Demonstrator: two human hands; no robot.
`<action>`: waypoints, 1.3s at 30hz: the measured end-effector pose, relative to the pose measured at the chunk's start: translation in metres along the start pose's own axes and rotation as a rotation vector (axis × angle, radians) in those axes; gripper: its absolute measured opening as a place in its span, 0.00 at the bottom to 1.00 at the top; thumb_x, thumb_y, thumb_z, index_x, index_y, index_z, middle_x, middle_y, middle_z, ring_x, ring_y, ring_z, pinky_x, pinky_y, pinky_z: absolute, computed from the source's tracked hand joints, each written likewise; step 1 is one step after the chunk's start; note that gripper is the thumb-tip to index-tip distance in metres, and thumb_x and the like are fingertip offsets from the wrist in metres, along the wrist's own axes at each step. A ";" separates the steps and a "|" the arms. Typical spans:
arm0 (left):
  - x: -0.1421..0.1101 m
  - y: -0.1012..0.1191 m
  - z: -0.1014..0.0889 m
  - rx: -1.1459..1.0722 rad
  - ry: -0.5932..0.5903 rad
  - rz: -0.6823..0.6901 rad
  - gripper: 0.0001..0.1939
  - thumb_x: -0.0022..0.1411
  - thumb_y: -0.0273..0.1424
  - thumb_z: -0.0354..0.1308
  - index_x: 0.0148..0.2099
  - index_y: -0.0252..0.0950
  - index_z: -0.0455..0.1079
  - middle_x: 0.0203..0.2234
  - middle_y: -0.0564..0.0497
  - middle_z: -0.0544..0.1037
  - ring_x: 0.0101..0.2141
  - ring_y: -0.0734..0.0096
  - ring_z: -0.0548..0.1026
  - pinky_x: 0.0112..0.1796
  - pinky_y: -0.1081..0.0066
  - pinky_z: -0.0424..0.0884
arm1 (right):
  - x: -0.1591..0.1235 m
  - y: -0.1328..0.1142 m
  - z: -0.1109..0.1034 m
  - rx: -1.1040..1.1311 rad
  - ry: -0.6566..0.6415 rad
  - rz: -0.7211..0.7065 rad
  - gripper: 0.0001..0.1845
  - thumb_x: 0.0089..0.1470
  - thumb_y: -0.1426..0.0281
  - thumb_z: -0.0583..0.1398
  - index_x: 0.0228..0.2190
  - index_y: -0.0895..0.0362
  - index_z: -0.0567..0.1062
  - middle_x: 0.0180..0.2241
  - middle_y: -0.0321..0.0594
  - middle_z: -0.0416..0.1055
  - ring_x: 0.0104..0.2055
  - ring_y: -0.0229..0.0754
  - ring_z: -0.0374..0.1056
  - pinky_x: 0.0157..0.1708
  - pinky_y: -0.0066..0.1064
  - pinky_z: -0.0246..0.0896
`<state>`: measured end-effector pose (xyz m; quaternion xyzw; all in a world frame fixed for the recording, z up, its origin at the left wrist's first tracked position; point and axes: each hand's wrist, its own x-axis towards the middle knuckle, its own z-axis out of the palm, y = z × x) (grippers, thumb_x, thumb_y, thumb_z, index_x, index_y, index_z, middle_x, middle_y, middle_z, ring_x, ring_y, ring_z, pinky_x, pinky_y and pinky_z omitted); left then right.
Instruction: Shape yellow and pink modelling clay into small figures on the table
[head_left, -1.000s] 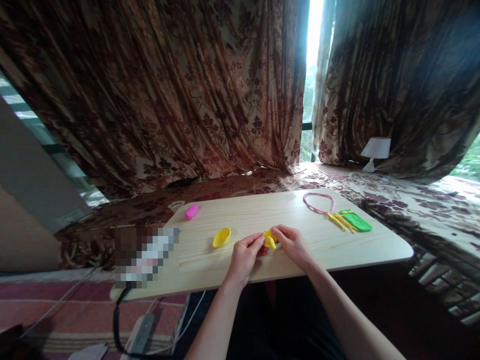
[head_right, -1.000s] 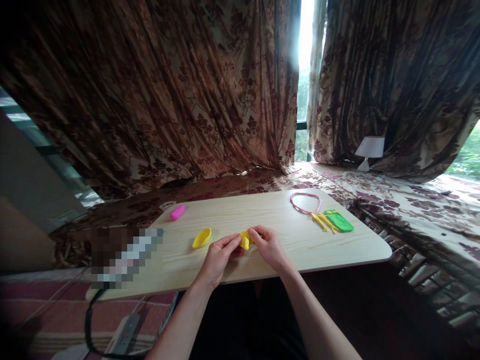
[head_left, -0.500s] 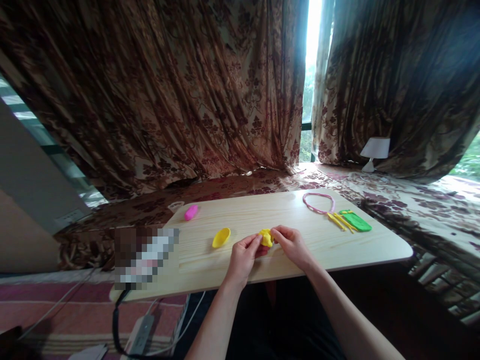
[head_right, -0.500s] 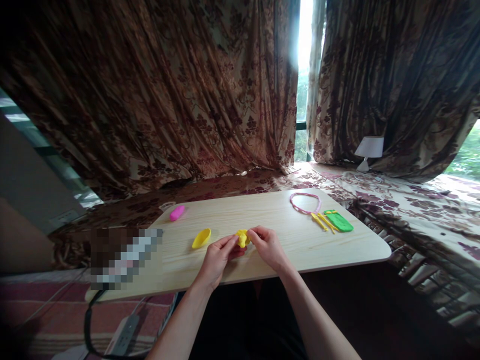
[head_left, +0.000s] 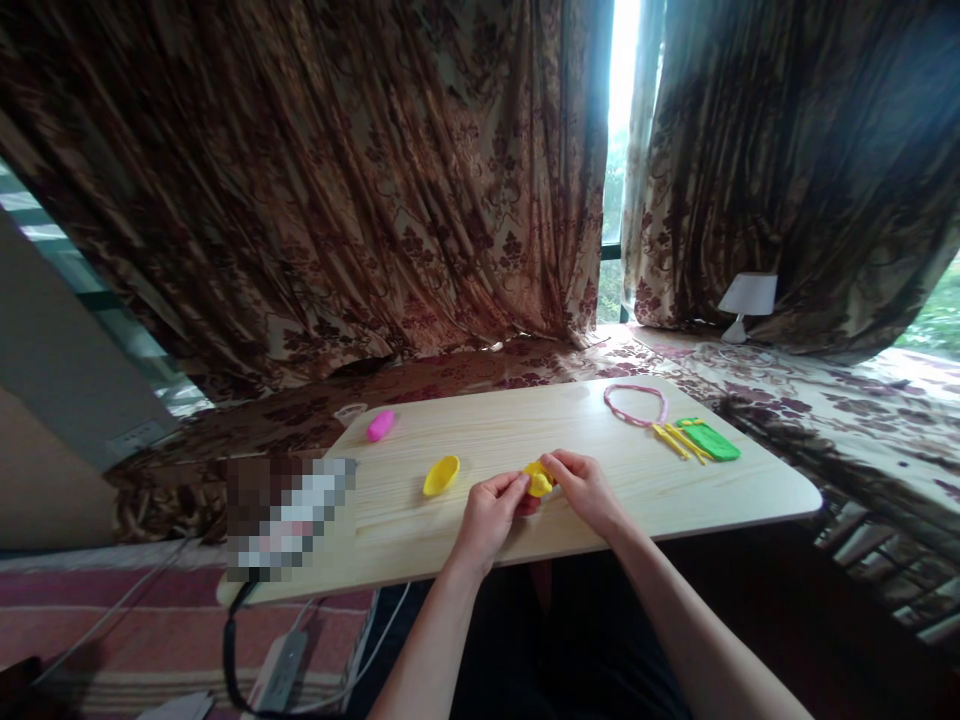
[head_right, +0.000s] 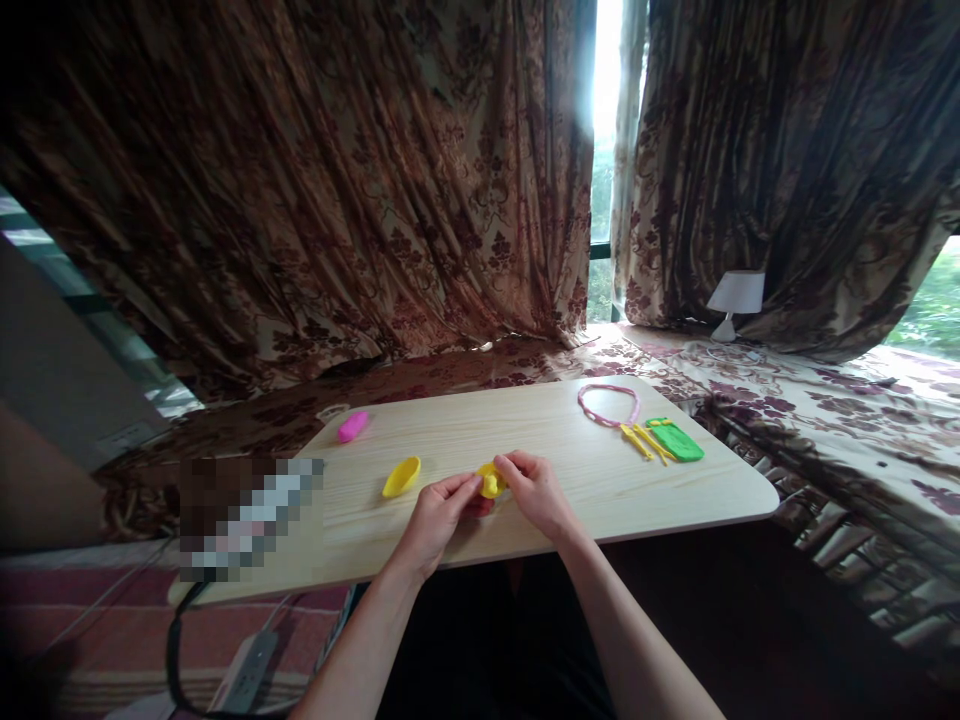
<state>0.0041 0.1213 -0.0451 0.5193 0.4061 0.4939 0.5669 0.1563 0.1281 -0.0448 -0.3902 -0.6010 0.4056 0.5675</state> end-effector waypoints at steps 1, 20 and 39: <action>0.000 -0.001 -0.001 0.006 -0.002 0.002 0.15 0.52 0.37 0.62 0.40 0.32 0.77 0.24 0.50 0.79 0.25 0.73 0.75 0.31 0.74 0.72 | 0.000 0.000 0.000 0.004 -0.007 0.008 0.18 0.54 0.59 0.56 0.24 0.60 0.74 0.22 0.34 0.67 0.26 0.35 0.60 0.26 0.26 0.54; 0.002 -0.003 -0.001 -0.112 0.077 0.054 0.17 0.53 0.37 0.62 0.43 0.34 0.74 0.38 0.46 0.79 0.33 0.68 0.77 0.35 0.71 0.74 | -0.001 -0.005 0.001 -0.023 -0.007 -0.012 0.15 0.54 0.64 0.55 0.22 0.60 0.73 0.20 0.33 0.64 0.25 0.35 0.59 0.26 0.26 0.53; -0.002 0.004 -0.003 -0.147 0.041 0.000 0.17 0.53 0.37 0.62 0.44 0.33 0.74 0.33 0.47 0.80 0.32 0.67 0.78 0.36 0.68 0.74 | -0.002 -0.005 0.002 -0.077 0.002 -0.045 0.14 0.53 0.62 0.56 0.26 0.59 0.75 0.23 0.36 0.68 0.28 0.38 0.63 0.30 0.28 0.58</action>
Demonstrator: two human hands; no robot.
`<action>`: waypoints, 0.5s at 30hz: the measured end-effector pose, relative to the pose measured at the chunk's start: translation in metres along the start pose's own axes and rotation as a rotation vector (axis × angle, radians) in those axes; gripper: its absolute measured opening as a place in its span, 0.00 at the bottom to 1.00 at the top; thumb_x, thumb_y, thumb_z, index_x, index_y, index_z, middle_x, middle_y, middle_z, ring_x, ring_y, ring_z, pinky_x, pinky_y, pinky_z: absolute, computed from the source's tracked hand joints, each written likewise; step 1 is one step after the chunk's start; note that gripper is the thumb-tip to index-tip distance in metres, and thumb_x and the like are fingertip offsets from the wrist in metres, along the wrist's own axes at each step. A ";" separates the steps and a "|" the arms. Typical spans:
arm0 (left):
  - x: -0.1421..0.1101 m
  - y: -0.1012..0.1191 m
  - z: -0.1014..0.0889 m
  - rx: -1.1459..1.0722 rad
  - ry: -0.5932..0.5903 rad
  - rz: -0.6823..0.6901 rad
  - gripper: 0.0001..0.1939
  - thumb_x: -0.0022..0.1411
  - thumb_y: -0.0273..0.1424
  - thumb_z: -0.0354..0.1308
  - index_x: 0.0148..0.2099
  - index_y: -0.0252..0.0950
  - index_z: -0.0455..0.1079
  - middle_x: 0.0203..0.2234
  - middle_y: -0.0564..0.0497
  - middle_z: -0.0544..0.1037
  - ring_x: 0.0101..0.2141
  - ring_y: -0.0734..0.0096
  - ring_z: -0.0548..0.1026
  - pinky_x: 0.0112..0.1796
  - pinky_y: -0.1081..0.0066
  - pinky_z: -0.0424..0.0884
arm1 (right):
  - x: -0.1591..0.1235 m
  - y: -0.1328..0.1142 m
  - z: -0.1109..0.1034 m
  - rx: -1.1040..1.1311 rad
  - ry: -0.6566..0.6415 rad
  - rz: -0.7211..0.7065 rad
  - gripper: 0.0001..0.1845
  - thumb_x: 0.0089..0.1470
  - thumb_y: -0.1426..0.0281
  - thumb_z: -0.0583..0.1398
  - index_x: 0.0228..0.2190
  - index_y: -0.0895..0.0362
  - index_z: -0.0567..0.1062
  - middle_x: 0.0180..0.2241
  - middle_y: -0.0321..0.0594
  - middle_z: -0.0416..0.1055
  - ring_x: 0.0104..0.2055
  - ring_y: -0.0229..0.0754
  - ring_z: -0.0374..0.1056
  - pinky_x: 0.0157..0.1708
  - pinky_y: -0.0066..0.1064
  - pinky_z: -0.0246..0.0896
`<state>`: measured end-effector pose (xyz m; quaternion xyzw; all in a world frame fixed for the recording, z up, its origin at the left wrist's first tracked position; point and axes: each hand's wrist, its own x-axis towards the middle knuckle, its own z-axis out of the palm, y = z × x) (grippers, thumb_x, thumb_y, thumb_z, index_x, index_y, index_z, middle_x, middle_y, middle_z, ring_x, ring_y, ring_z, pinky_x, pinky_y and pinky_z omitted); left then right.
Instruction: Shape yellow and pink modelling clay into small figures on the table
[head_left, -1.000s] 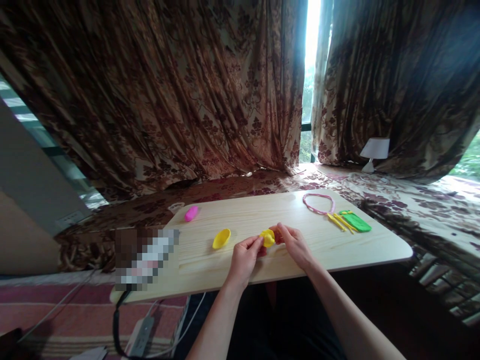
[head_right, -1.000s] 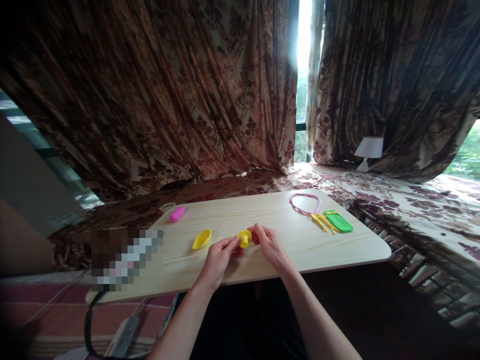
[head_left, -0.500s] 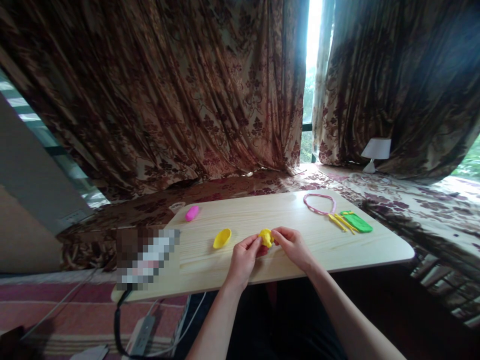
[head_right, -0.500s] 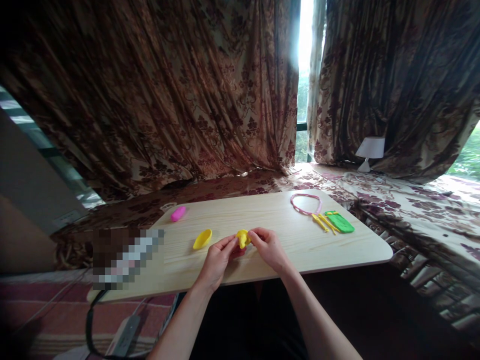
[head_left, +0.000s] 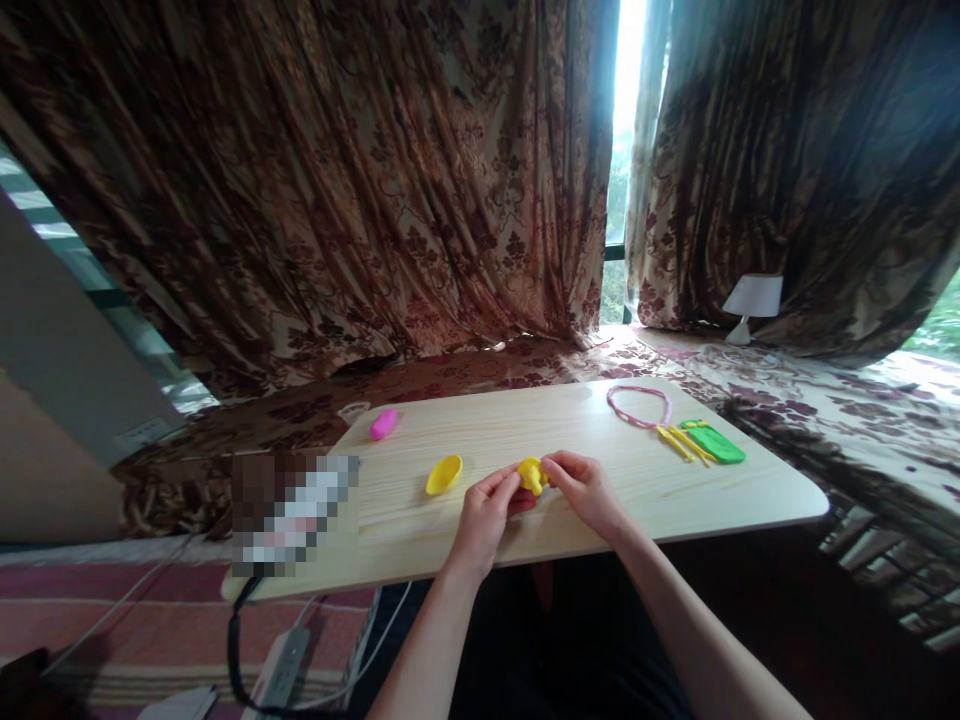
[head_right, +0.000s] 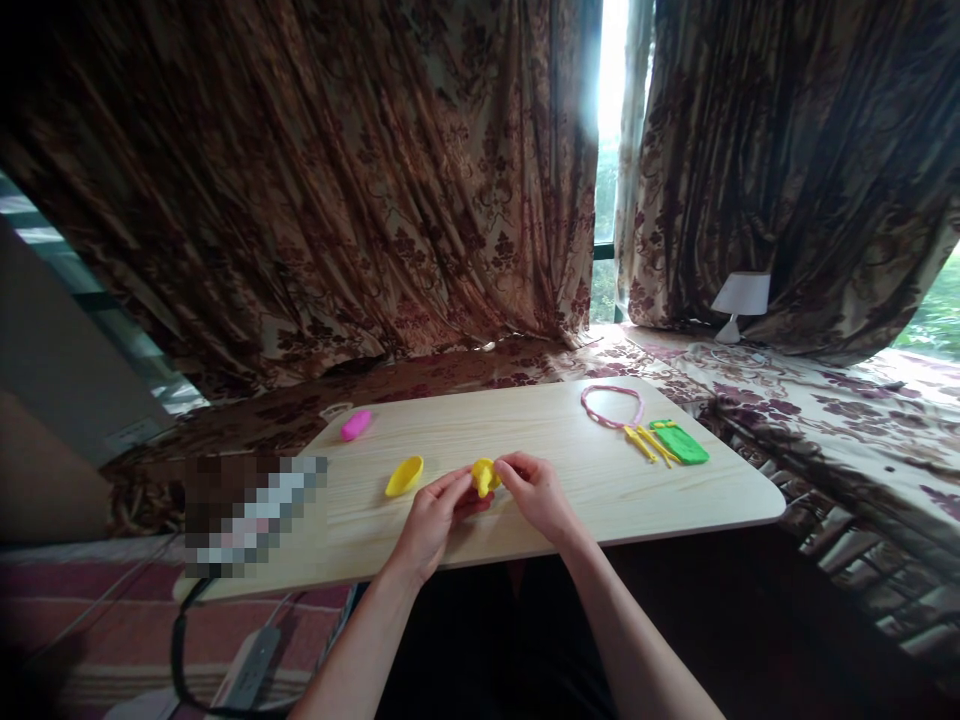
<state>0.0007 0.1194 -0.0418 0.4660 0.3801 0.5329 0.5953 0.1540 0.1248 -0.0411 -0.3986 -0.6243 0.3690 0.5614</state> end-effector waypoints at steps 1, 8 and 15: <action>0.000 0.001 0.001 0.002 -0.002 -0.008 0.17 0.54 0.38 0.61 0.42 0.33 0.75 0.32 0.46 0.80 0.31 0.66 0.78 0.35 0.68 0.74 | 0.000 0.000 0.000 -0.002 0.002 -0.003 0.14 0.53 0.62 0.56 0.27 0.59 0.75 0.24 0.36 0.69 0.29 0.38 0.63 0.30 0.29 0.59; 0.003 0.005 0.004 0.048 -0.004 -0.048 0.16 0.52 0.39 0.61 0.37 0.32 0.75 0.30 0.47 0.80 0.28 0.69 0.77 0.30 0.71 0.73 | -0.002 -0.003 0.000 -0.016 -0.006 -0.021 0.17 0.54 0.61 0.55 0.20 0.58 0.71 0.21 0.34 0.65 0.26 0.36 0.60 0.28 0.27 0.56; 0.002 0.005 0.004 0.085 -0.029 -0.070 0.15 0.50 0.37 0.62 0.37 0.31 0.75 0.28 0.46 0.80 0.27 0.69 0.76 0.31 0.70 0.73 | 0.000 0.003 0.001 -0.028 0.014 -0.010 0.17 0.53 0.60 0.56 0.20 0.58 0.70 0.19 0.32 0.62 0.24 0.35 0.57 0.25 0.26 0.52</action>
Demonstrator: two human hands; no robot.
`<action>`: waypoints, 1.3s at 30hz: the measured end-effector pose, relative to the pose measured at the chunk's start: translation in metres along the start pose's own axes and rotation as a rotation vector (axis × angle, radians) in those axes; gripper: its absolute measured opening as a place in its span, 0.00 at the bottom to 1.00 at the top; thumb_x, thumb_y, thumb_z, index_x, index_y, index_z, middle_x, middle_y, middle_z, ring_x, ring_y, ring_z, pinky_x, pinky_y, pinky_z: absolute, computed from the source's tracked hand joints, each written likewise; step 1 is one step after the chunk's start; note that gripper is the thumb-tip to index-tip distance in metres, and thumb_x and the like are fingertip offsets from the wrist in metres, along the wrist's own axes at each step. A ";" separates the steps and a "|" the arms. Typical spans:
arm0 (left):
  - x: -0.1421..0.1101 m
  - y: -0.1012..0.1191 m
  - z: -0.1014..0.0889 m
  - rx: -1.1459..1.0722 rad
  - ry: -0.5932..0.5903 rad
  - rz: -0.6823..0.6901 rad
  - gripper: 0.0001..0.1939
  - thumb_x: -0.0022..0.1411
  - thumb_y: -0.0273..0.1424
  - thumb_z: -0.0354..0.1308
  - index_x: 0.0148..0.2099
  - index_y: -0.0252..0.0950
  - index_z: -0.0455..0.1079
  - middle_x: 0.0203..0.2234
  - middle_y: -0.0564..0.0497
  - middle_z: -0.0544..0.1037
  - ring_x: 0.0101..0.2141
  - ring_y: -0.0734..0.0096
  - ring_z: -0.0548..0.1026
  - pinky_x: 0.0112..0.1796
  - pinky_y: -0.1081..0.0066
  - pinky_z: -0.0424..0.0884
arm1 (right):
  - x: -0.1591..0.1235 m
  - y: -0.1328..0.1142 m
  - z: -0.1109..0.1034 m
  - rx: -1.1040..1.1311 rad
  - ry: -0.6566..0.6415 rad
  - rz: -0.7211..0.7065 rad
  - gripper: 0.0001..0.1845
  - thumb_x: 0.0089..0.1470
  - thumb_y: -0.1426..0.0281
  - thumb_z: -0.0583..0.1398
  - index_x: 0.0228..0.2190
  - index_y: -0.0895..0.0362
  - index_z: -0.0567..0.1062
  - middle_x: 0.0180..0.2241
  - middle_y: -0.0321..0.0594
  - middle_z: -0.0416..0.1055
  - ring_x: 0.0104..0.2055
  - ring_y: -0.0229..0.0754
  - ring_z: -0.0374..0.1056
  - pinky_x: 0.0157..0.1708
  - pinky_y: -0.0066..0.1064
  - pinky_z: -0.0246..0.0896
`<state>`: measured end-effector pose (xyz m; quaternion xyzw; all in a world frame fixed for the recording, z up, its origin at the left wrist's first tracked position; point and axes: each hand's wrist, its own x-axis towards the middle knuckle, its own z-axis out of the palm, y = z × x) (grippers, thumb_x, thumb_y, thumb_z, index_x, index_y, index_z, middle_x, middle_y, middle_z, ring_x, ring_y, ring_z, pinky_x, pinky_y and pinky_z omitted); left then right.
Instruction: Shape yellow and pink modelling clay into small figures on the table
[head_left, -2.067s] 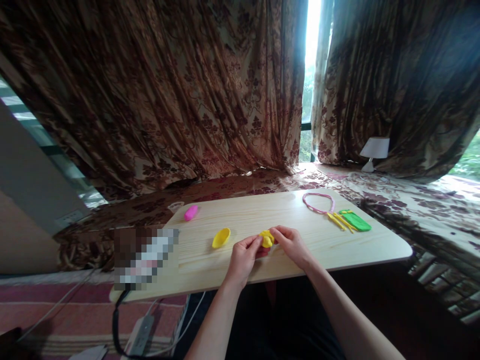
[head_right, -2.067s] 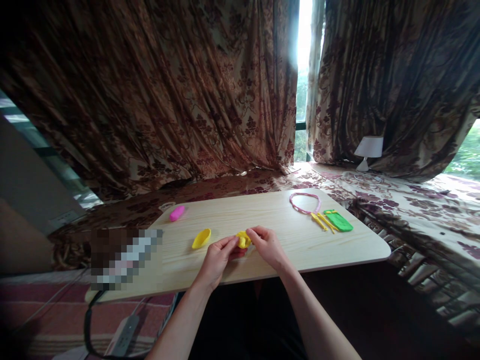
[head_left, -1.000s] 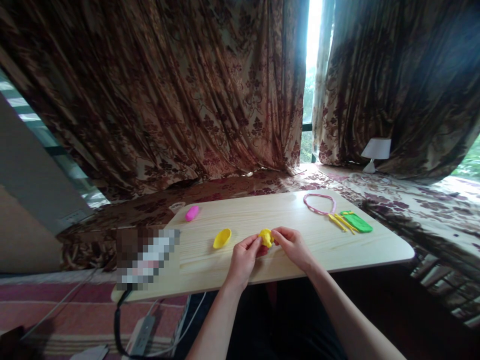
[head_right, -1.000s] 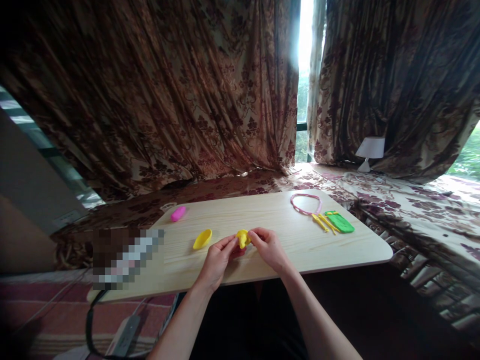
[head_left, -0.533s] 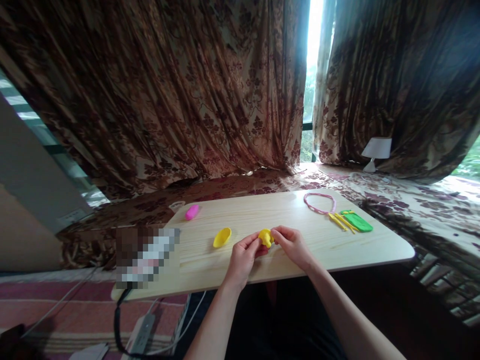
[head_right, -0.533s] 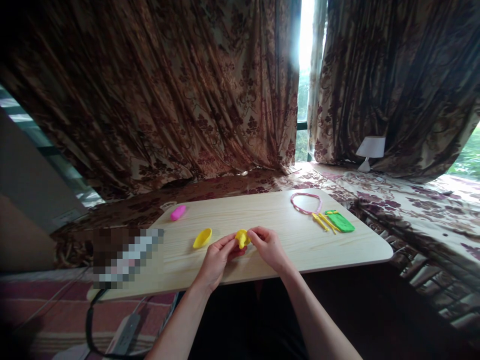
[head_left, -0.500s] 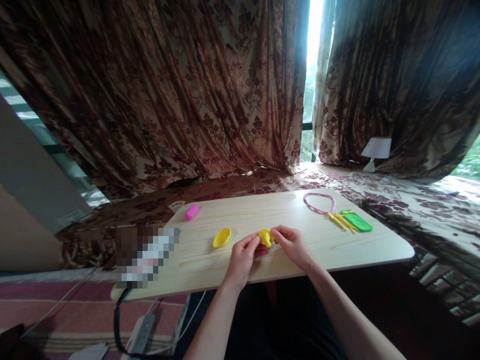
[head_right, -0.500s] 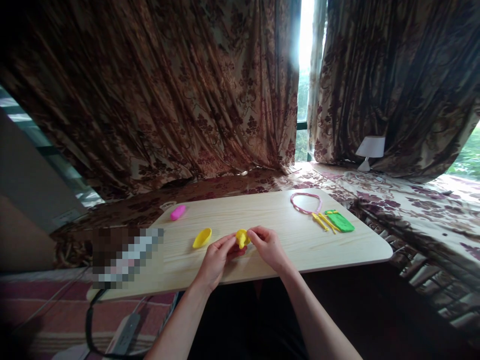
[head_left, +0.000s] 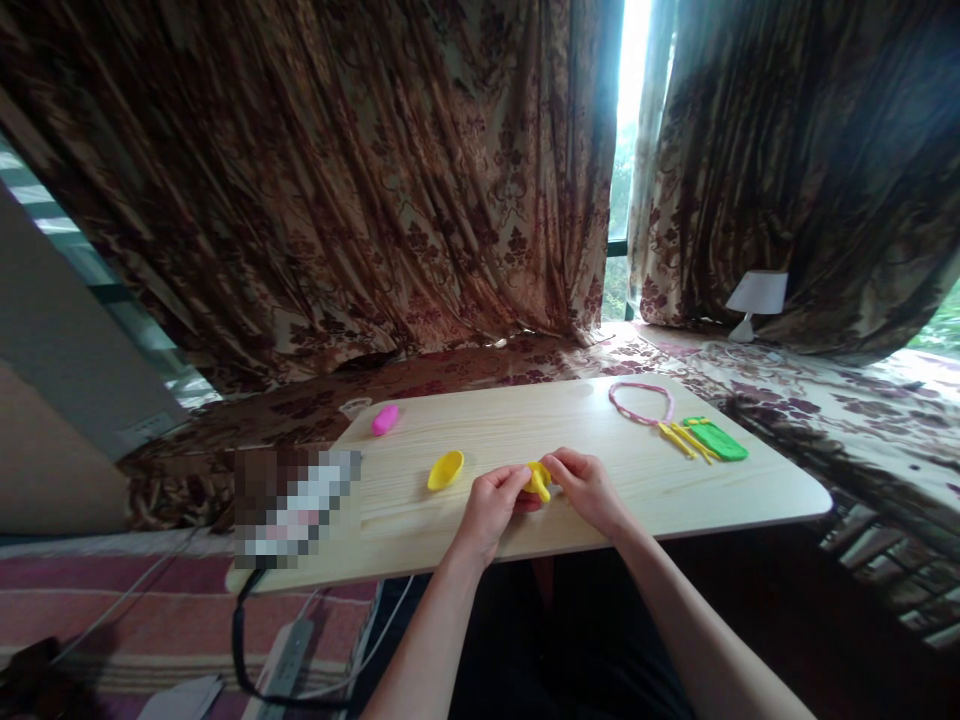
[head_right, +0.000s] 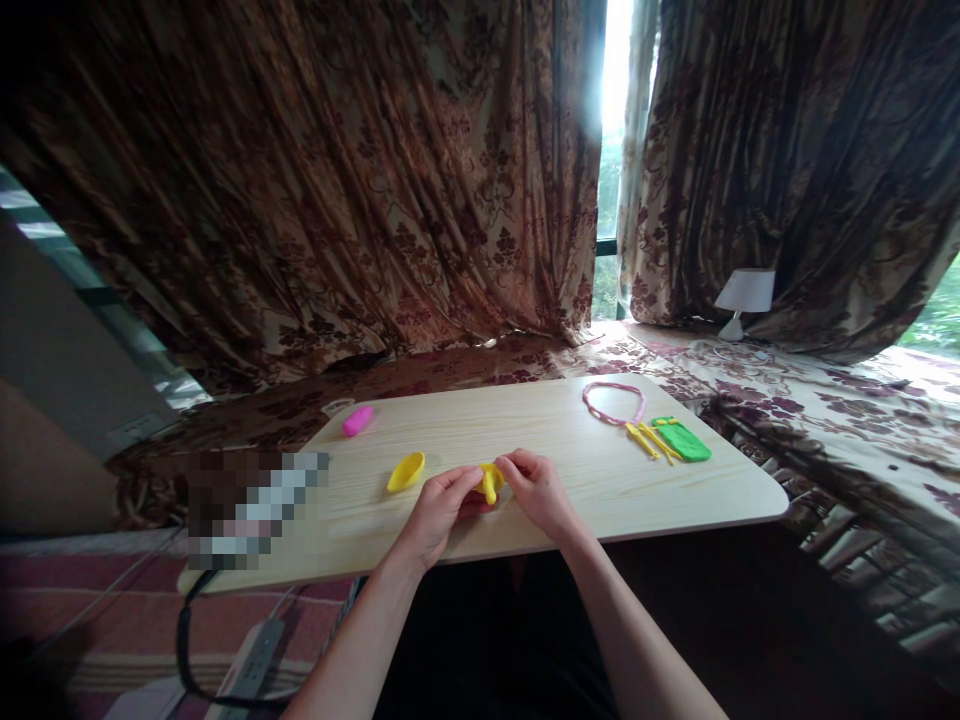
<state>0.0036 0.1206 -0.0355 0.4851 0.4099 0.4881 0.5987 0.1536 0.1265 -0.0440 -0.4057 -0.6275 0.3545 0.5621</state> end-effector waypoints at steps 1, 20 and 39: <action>0.000 0.000 0.000 0.005 -0.005 -0.003 0.15 0.51 0.37 0.62 0.37 0.31 0.76 0.28 0.46 0.80 0.27 0.69 0.76 0.31 0.70 0.74 | 0.000 0.000 0.000 0.001 -0.003 0.001 0.17 0.53 0.60 0.56 0.20 0.58 0.70 0.19 0.32 0.62 0.24 0.35 0.57 0.25 0.26 0.52; 0.000 -0.001 -0.001 0.036 -0.017 0.019 0.15 0.50 0.38 0.62 0.34 0.30 0.77 0.25 0.47 0.79 0.24 0.72 0.75 0.30 0.72 0.73 | 0.000 -0.001 -0.001 0.036 -0.041 0.052 0.15 0.51 0.60 0.58 0.26 0.59 0.76 0.24 0.36 0.71 0.27 0.37 0.63 0.27 0.27 0.58; -0.001 -0.005 -0.008 0.066 -0.109 0.092 0.13 0.54 0.33 0.58 0.39 0.31 0.77 0.26 0.48 0.77 0.26 0.75 0.71 0.31 0.76 0.68 | -0.002 -0.003 -0.002 0.091 -0.059 0.076 0.15 0.52 0.61 0.57 0.27 0.59 0.76 0.25 0.35 0.71 0.28 0.37 0.64 0.30 0.27 0.58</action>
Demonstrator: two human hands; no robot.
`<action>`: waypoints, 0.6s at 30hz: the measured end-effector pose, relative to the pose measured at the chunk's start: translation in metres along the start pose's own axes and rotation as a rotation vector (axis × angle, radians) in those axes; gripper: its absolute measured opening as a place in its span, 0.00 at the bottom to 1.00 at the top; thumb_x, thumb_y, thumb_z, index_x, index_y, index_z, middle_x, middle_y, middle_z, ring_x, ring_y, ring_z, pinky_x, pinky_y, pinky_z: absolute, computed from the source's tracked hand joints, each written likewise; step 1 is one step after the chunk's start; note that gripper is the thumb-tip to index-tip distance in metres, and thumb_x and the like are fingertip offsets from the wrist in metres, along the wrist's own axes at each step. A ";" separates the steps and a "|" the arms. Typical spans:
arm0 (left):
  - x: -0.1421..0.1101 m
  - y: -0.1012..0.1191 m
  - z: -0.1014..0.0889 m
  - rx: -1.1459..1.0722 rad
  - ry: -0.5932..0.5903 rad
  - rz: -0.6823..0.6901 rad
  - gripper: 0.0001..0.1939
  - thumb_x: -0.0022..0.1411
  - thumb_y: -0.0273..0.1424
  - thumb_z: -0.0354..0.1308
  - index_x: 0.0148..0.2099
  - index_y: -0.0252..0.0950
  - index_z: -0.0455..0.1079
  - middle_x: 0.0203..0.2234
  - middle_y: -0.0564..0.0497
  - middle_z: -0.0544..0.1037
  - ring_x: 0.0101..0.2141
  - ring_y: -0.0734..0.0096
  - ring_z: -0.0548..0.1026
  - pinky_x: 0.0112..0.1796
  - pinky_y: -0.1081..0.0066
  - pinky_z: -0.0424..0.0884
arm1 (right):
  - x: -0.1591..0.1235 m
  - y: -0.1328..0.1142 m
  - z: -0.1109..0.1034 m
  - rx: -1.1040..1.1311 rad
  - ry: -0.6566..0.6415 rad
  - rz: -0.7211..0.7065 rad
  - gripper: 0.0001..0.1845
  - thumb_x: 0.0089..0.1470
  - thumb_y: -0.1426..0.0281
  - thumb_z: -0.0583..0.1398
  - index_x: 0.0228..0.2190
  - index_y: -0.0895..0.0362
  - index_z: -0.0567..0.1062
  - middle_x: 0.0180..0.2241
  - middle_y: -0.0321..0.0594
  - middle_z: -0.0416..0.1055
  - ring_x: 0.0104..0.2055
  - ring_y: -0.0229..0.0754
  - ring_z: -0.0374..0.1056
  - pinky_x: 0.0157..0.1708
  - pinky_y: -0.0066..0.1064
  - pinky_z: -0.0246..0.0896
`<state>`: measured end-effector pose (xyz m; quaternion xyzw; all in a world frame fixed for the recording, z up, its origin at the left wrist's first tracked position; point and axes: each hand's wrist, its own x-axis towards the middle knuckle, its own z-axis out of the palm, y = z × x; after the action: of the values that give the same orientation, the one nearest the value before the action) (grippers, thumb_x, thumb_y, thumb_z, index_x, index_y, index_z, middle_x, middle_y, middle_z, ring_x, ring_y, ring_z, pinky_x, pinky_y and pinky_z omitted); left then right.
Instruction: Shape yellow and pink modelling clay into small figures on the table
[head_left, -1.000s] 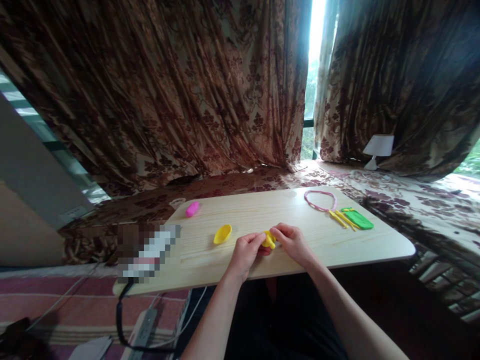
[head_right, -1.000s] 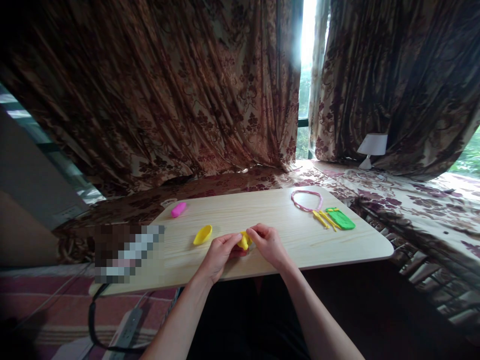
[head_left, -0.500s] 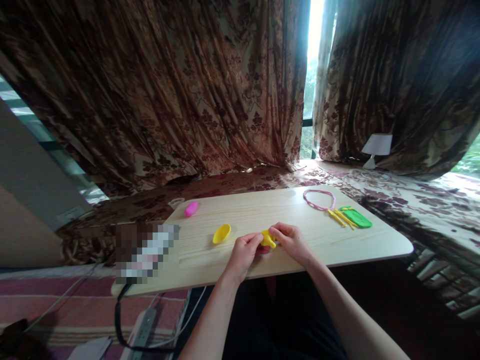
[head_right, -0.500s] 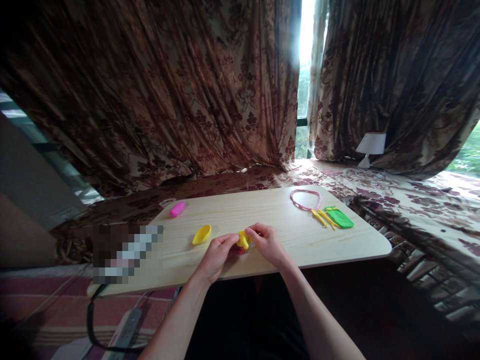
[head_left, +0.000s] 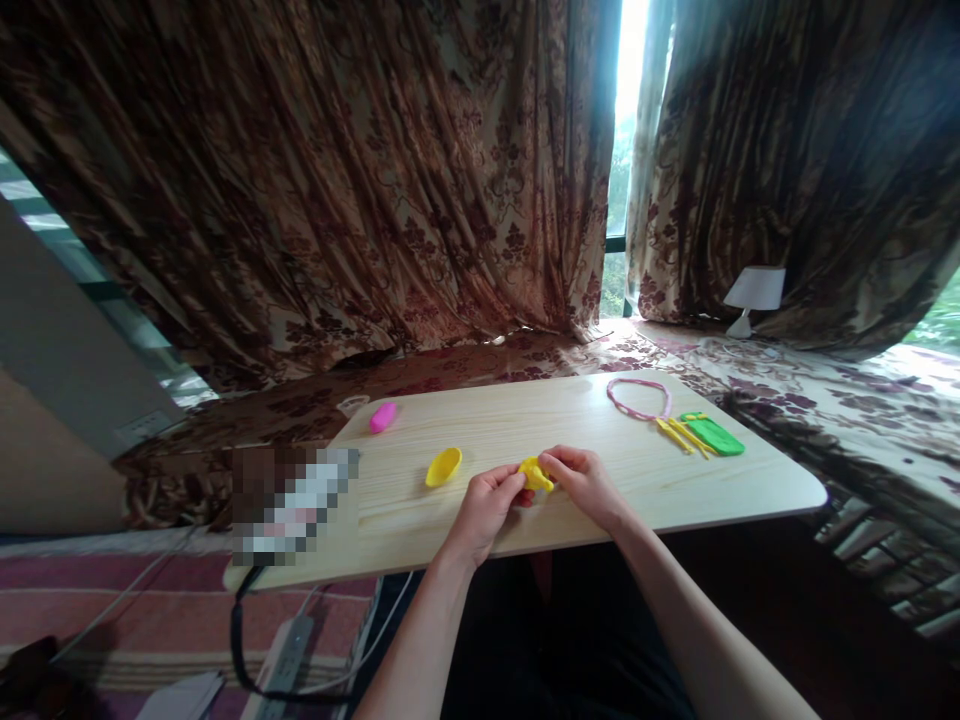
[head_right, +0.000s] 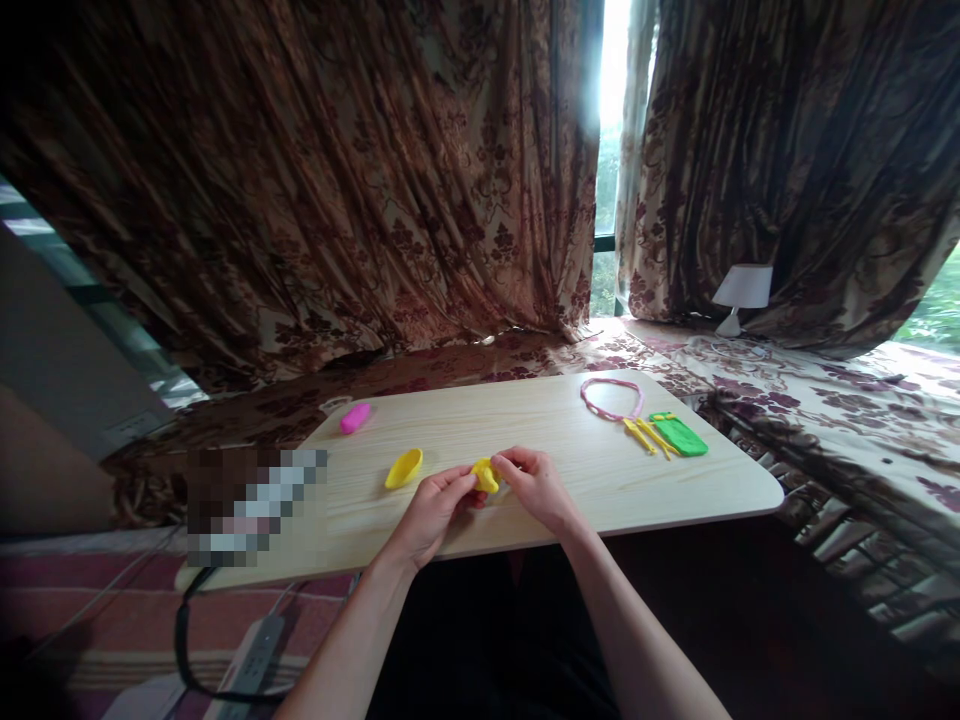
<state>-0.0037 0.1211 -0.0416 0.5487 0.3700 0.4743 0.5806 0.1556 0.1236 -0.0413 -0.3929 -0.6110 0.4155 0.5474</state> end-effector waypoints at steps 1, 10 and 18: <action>0.000 0.000 0.000 0.006 -0.006 0.005 0.13 0.55 0.33 0.58 0.40 0.32 0.76 0.26 0.49 0.77 0.26 0.75 0.70 0.31 0.76 0.68 | 0.000 -0.001 0.000 0.001 0.004 0.001 0.15 0.52 0.61 0.57 0.26 0.59 0.76 0.24 0.35 0.71 0.27 0.36 0.64 0.29 0.27 0.57; -0.003 -0.001 -0.001 0.050 -0.044 0.033 0.15 0.58 0.36 0.56 0.43 0.33 0.75 0.29 0.48 0.77 0.27 0.74 0.70 0.32 0.75 0.66 | -0.001 0.001 -0.001 0.013 0.014 0.014 0.14 0.50 0.61 0.58 0.26 0.59 0.76 0.25 0.36 0.72 0.28 0.38 0.64 0.30 0.28 0.59; -0.003 0.000 -0.002 0.088 -0.080 0.035 0.15 0.58 0.36 0.55 0.42 0.32 0.76 0.29 0.48 0.77 0.26 0.74 0.69 0.31 0.74 0.66 | -0.001 -0.002 -0.001 0.027 -0.017 0.027 0.16 0.52 0.61 0.57 0.25 0.60 0.75 0.23 0.34 0.69 0.26 0.36 0.62 0.28 0.26 0.57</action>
<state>-0.0059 0.1192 -0.0418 0.5985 0.3574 0.4453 0.5619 0.1568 0.1223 -0.0397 -0.3904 -0.6046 0.4343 0.5416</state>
